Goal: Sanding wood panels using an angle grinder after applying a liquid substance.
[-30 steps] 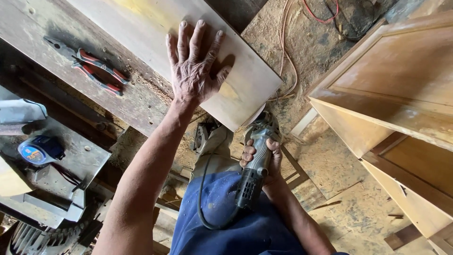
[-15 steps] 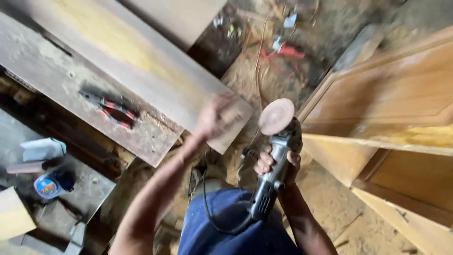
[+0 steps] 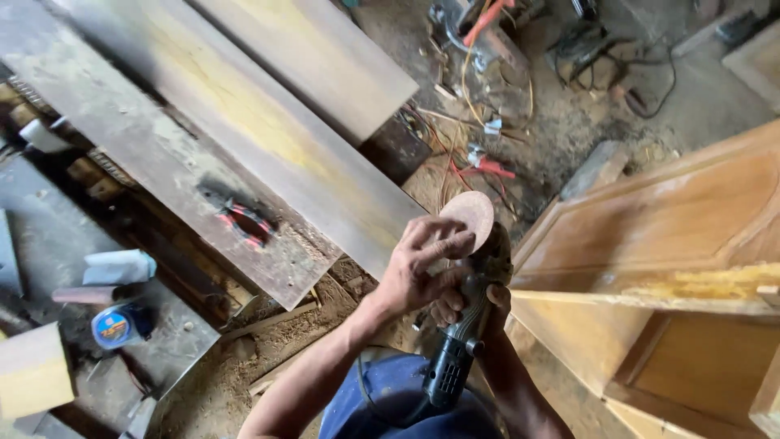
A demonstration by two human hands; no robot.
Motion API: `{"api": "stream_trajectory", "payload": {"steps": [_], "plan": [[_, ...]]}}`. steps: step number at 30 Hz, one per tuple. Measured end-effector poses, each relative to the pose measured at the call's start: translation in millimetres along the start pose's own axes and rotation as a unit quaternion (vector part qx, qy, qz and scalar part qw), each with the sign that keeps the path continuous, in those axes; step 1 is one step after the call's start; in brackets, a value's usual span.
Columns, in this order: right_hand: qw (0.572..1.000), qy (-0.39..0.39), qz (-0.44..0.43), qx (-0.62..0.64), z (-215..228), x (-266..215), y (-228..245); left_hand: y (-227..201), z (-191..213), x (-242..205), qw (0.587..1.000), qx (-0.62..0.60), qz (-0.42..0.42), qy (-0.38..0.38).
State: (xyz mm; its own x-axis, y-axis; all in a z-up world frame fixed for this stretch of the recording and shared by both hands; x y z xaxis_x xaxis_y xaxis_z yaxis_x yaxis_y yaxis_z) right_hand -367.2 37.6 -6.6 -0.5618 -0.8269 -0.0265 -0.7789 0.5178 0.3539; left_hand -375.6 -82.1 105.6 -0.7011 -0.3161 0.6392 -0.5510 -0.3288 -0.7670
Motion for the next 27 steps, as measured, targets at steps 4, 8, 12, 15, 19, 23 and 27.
{"api": "stream_trajectory", "payload": {"steps": [4, 8, 12, 15, 19, 23, 27], "plan": [[1.0, 0.021, -0.011, -0.008, -10, 12, -12, -27, 22, 8, 0.995, 0.013, -0.066, -0.072], [0.999, 0.034, -0.006, -0.019, -13, 24, -13, -22, 42, 22, 0.989, -0.062, 0.019, -0.134], [0.998, -0.002, -0.05, -0.042, 1, 41, -22, 4, 60, 26, 0.971, -0.074, 0.11, -0.197], [0.996, 0.009, -0.08, -0.042, 8, 64, -27, 20, 77, 33, 0.96, -0.055, 0.113, -0.25], [0.991, 0.04, -0.127, -0.032, 5, 106, -25, 46, 94, 55, 0.941, 0.049, 0.1, -0.319], [0.979, 0.016, -0.2, 0.03, 21, 137, -6, 70, 83, 85, 0.941, 0.139, 0.045, -0.306], [0.923, 0.153, -0.302, 0.184, 38, 175, 30, 99, 46, 100, 0.947, 0.265, -0.038, -0.178]]}}
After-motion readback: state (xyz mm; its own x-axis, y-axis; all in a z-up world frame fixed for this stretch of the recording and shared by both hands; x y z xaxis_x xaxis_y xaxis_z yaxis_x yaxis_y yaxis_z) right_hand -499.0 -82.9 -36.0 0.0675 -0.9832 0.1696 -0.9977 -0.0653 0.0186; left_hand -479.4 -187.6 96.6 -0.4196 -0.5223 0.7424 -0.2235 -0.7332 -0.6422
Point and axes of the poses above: each hand's wrist, its own x-axis towards the middle knuckle, its own z-axis out of the back of the hand, y = z × x, the point moved 10 cm from there along x, towards the middle knuckle, and after that the axes turned 11 degrees about -y, right-handed, at the moved point
